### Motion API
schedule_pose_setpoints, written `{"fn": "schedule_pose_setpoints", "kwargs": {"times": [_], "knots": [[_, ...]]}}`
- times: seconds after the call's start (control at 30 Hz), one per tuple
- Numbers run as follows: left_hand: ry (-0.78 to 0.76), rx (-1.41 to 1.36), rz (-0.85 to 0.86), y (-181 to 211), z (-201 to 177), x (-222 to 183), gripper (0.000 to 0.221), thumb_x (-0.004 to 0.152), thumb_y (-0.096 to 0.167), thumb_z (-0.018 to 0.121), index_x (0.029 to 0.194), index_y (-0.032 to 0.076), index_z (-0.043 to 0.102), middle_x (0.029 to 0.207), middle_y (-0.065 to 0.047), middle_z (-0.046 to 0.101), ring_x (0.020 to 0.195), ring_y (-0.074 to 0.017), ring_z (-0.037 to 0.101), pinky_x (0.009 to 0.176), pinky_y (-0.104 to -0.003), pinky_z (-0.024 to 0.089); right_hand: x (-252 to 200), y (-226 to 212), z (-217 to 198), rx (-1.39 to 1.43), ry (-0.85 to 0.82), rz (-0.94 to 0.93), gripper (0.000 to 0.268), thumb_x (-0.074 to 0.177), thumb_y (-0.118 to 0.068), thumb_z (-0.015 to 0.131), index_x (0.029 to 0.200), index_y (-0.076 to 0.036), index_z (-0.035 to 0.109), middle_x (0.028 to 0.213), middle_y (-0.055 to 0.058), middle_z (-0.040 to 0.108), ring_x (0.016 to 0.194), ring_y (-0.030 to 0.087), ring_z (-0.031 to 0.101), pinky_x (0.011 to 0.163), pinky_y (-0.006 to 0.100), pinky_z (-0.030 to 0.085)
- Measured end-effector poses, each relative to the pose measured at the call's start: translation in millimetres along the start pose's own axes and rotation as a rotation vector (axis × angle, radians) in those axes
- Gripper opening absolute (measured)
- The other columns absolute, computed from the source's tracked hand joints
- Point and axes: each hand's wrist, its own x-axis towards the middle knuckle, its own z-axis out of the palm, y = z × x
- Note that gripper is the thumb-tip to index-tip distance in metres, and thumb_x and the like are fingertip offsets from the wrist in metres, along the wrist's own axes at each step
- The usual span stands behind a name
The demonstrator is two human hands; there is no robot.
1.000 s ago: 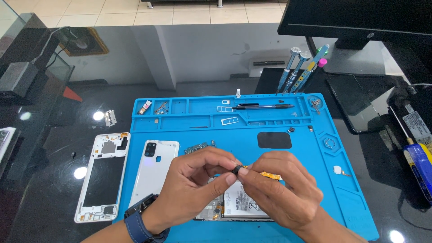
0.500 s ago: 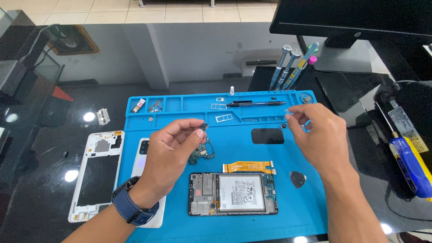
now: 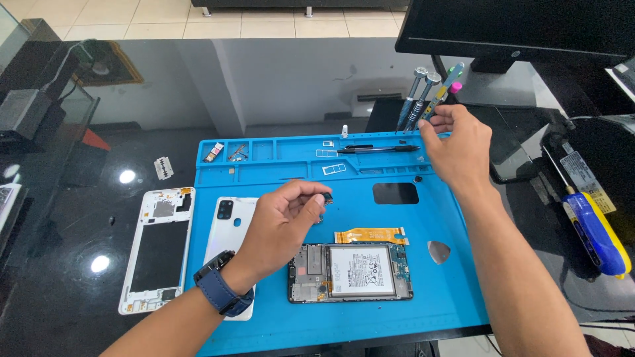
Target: The person works on a disassembled smartphone placed on a blue anti-static mat. They handle a small black component, likely a charging port, and use tweezers to manipulate it and connect it to a ribbon cable. The workspace includes the phone's back cover, screen assembly, and various tools.
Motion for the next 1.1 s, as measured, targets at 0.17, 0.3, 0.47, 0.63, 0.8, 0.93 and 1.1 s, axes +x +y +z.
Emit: {"fn": "schedule_pose_setpoints", "kwargs": {"times": [0.17, 0.3, 0.47, 0.63, 0.8, 0.93, 1.1], "knots": [[-0.084, 0.066, 0.088, 6.6, 3.9, -7.6, 0.03, 0.098, 0.028, 0.06, 0.118, 0.011, 0.074, 0.109, -0.005, 0.078, 0.098, -0.0142, 0.072, 0.082, -0.027, 0.06, 10.5, 2.9, 11.2, 0.042, 0.069, 0.011, 0.027, 0.106, -0.02, 0.074, 0.121, 0.003, 0.07, 0.096, 0.014, 0.074, 0.082, 0.022, 0.07, 0.072, 0.037, 0.061], [-0.147, 0.077, 0.103, 7.7, 6.6, -12.3, 0.032, 0.098, 0.031, 0.06, 0.118, 0.011, 0.074, 0.105, -0.005, 0.078, 0.093, -0.013, 0.068, 0.07, -0.027, 0.058, 12.0, 2.3, 22.7, 0.017, 0.106, -0.049, 0.016, 0.107, -0.014, 0.075, 0.111, 0.001, 0.071, 0.094, 0.013, 0.072, 0.08, 0.02, 0.069, 0.066, 0.033, 0.06], [-0.185, 0.029, 0.033, 11.5, 11.6, -18.2, 0.035, 0.097, 0.033, 0.061, 0.12, 0.009, 0.072, 0.105, -0.007, 0.078, 0.093, -0.0135, 0.072, 0.068, -0.026, 0.064, 11.9, 10.0, 33.3, -0.006, 0.079, -0.03, 0.014, 0.105, -0.015, 0.072, 0.109, -0.003, 0.068, 0.091, 0.009, 0.074, 0.075, 0.02, 0.07, 0.066, 0.037, 0.057], [-0.221, -0.026, -0.039, 16.5, 12.6, -20.6, 0.037, 0.095, 0.03, 0.063, 0.123, 0.007, 0.072, 0.099, -0.01, 0.081, 0.084, -0.0142, 0.075, 0.07, -0.027, 0.067, 10.9, 2.3, 28.8, -0.035, 0.088, -0.08, 0.034, 0.106, -0.012, 0.067, 0.136, 0.001, 0.058, 0.09, 0.011, 0.075, 0.069, 0.022, 0.072, 0.065, 0.04, 0.059], [-0.215, -0.015, -0.029, 14.7, 12.5, -20.9, 0.036, 0.096, 0.03, 0.062, 0.122, 0.008, 0.072, 0.102, -0.01, 0.081, 0.087, -0.0138, 0.075, 0.07, -0.027, 0.068, 13.2, 7.4, 29.8, -0.053, 0.118, -0.091, 0.025, 0.1, -0.012, 0.072, 0.125, -0.005, 0.071, 0.081, 0.003, 0.068, 0.077, 0.021, 0.065, 0.074, 0.042, 0.052], [-0.209, -0.021, -0.03, 16.5, 13.2, -20.9, 0.034, 0.096, 0.027, 0.063, 0.12, 0.007, 0.073, 0.1, -0.01, 0.081, 0.083, -0.0135, 0.074, 0.069, -0.026, 0.067, 9.1, 2.0, 23.0, 0.047, 0.059, 0.029, 0.011, 0.104, -0.014, 0.071, 0.107, -0.007, 0.063, 0.093, 0.007, 0.066, 0.08, 0.018, 0.062, 0.07, 0.034, 0.057], [-0.211, -0.012, -0.031, 18.2, 14.0, -21.6, 0.034, 0.094, 0.029, 0.065, 0.118, 0.008, 0.074, 0.096, -0.009, 0.082, 0.084, -0.0136, 0.077, 0.07, -0.027, 0.069, 2.4, 0.8, 20.7, 0.056, -0.008, 0.094, 0.015, 0.111, -0.016, 0.057, 0.112, -0.003, 0.051, 0.094, 0.016, 0.068, 0.07, 0.024, 0.064, 0.057, 0.04, 0.051]]}}
